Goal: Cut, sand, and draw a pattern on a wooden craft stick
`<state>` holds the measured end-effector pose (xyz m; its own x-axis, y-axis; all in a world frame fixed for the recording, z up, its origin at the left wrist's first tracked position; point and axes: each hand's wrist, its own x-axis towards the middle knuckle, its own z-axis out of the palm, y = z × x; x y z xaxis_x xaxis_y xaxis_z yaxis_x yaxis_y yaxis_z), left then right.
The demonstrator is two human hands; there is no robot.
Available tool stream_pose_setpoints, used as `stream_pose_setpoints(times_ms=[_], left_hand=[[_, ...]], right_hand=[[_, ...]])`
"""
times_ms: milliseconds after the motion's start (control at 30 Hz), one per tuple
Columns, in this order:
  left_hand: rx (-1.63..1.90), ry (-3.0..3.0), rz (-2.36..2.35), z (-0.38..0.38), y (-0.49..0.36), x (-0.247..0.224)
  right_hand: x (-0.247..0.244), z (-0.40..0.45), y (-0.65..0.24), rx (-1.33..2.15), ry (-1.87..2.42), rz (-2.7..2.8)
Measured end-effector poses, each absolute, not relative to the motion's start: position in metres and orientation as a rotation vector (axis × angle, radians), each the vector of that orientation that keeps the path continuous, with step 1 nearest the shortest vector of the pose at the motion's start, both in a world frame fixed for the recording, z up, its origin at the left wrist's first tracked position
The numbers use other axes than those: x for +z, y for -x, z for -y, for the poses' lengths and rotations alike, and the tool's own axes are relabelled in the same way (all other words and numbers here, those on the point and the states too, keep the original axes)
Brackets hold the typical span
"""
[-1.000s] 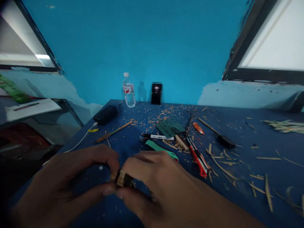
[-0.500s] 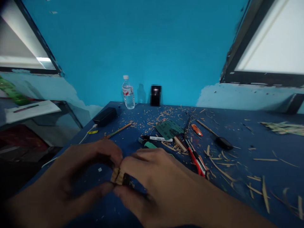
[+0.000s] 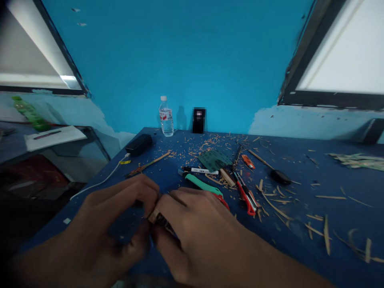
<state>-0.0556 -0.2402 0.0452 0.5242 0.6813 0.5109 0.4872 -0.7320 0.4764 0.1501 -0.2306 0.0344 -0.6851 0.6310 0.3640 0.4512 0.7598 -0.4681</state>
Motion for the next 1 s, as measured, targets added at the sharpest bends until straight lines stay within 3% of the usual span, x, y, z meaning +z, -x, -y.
stream_pose_setpoints(times_ms=[367,1000], left_hand=[[1.301,-2.484,-0.955,0.244,0.047,0.029],[1.387,-2.368,-1.04,0.219,0.055,0.025]], right_hand=[[0.03,0.232,-0.151,0.485,0.741,2.341],[0.005,0.173,-0.108,0.691,0.397,2.001]])
